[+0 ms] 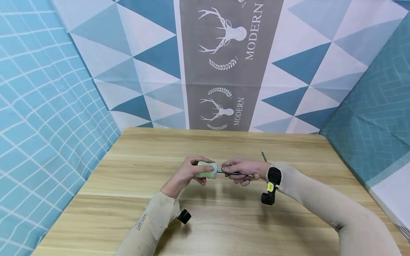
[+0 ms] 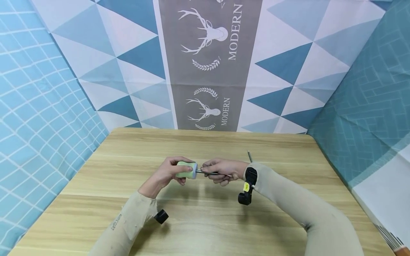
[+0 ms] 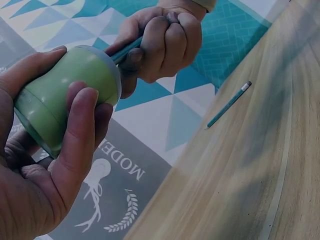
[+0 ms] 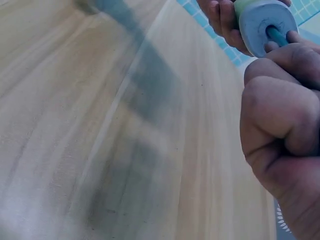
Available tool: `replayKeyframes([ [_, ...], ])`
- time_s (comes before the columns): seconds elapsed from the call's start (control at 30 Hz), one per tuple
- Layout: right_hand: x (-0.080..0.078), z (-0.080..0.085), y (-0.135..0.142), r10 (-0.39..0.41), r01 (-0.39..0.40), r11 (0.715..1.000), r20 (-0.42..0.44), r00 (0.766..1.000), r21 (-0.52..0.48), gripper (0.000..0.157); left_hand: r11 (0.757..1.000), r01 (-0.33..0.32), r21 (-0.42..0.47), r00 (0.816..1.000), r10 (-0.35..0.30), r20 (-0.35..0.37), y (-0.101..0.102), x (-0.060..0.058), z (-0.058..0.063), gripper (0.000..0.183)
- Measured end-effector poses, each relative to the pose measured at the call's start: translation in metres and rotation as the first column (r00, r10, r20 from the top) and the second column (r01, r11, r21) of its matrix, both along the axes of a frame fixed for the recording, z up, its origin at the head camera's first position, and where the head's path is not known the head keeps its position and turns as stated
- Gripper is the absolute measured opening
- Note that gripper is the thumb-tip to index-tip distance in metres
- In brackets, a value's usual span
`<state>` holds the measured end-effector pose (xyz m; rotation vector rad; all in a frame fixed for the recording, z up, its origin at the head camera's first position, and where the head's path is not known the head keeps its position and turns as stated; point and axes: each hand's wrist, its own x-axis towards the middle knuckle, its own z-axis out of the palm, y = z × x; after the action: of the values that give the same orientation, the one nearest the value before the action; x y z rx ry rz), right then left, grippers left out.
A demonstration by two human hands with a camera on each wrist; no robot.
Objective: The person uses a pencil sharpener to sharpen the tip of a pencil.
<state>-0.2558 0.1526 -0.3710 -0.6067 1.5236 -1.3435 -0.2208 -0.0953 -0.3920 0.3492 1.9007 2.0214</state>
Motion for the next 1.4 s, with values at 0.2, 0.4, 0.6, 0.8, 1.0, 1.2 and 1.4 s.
replayKeyframes([
  [0.2,0.001,0.006,0.003,0.001,0.008,0.997,-0.115,0.993,0.078,0.028,1.0,0.011,-0.006,1.0,-0.011,-0.01,0.001,0.0,0.0,0.039],
  [0.4,0.007,0.019,0.004,0.02,0.088,0.972,-0.446,0.895,0.22,0.03,1.0,0.015,-0.02,1.0,-0.015,-0.021,0.0,0.0,0.0,0.039],
  [0.6,0.025,0.026,0.008,-0.054,0.263,0.955,-0.797,0.601,0.134,0.019,1.0,-0.005,-0.011,1.0,0.005,-0.02,-0.004,-0.001,0.001,0.037],
  [0.8,0.043,0.009,0.004,-0.033,0.257,0.963,-0.983,-0.182,-0.08,0.026,1.0,-0.008,0.009,1.0,0.008,-0.008,-0.004,-0.002,0.0,0.038],
  [1.0,0.039,-0.004,0.001,0.011,0.117,0.985,-0.639,-0.769,-0.124,0.03,0.999,-0.011,0.032,1.0,0.012,-0.006,-0.003,-0.001,0.002,0.039],
  [1.2,0.029,-0.009,0.003,-0.006,0.037,0.996,-0.474,-0.88,-0.081,0.028,0.999,-0.004,0.034,1.0,0.004,-0.012,-0.002,0.0,0.002,0.037],
  [1.4,0.024,-0.011,0.0,0.046,0.04,0.999,-0.497,-0.867,0.023,0.035,0.999,-0.022,0.04,1.0,0.022,0.0,-0.002,-0.001,0.0,0.034],
])
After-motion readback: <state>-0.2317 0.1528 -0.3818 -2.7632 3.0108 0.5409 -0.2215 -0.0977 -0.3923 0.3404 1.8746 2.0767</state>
